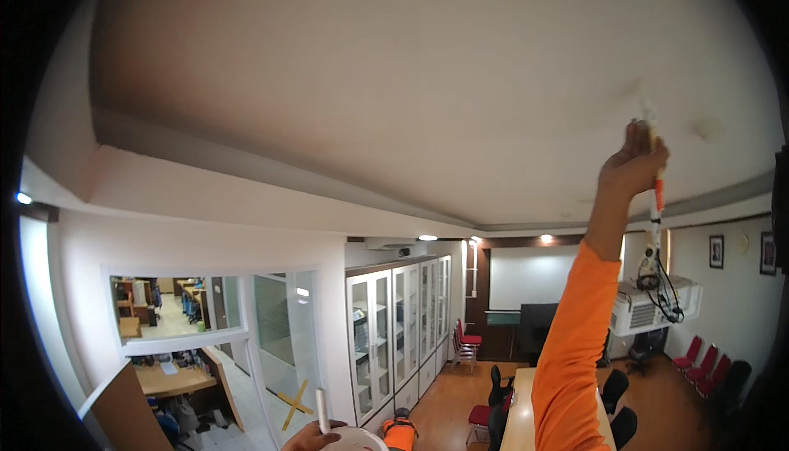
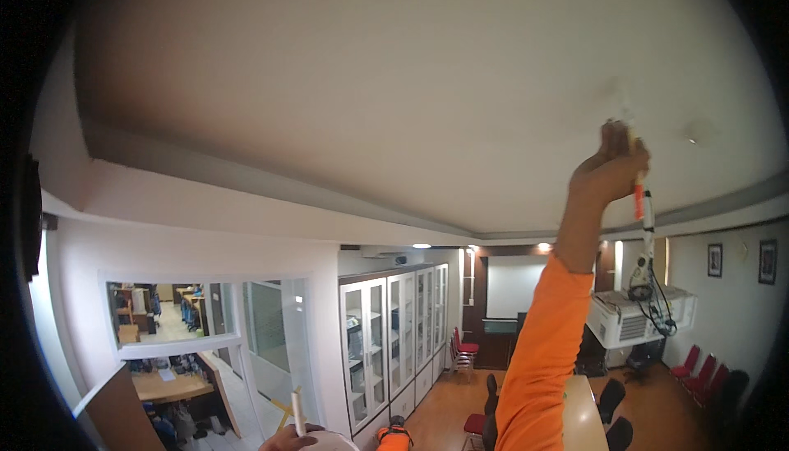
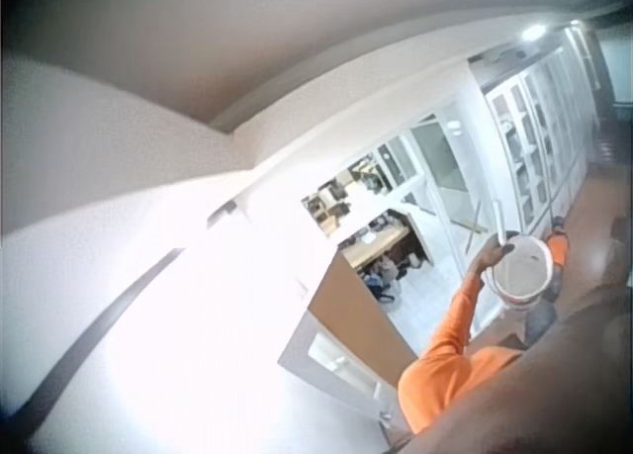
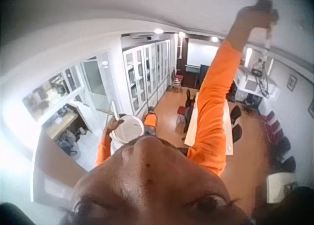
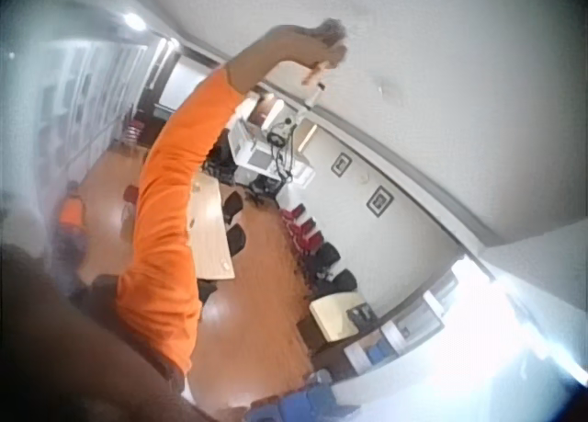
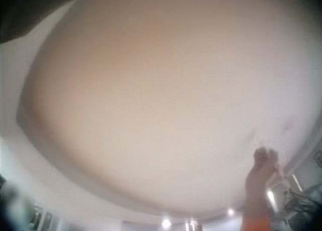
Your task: The person paints a ceiling using a paintbrush and a bucket of white paint. They repeatedly dip the brush into the bucket and apply paint to the ceiling surface in a conference room setting.
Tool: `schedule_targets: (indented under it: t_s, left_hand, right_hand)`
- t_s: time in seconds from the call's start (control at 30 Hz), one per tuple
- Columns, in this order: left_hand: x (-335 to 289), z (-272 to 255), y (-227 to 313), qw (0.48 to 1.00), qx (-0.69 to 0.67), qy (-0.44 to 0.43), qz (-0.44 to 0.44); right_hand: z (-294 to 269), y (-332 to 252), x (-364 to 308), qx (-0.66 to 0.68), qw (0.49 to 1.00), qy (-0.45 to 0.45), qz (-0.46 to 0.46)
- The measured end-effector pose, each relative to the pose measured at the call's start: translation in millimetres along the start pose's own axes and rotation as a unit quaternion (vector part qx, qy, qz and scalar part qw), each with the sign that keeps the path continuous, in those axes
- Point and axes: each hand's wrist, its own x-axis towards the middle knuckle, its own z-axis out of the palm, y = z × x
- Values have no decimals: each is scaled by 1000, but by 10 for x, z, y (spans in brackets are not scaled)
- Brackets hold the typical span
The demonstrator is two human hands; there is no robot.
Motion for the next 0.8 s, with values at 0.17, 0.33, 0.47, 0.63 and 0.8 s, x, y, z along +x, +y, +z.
schedule_targets:
  t_s: [0.17,0.33,0.47,0.63,0.8]
  left_hand:
    - [242,158,97,999,36,-32,8]
    - [17,100,284,996,4,21,-82]
    - [-201,27,205,990,-20,72,-119]
    - [-295,-9,163,987,67,90,-116]
    - [-280,285,-159,980,137,97,-106]
  right_hand:
    - [-128,809,-1281,-9,981,-4,192]
    - [-645,759,-2147,-28,933,-21,357]
    - [-1166,35,-2873,-62,897,-42,435]
    - [-2111,-1095,-3670,-196,734,-174,627]
    - [-2424,-1800,-4149,-194,490,-261,809]
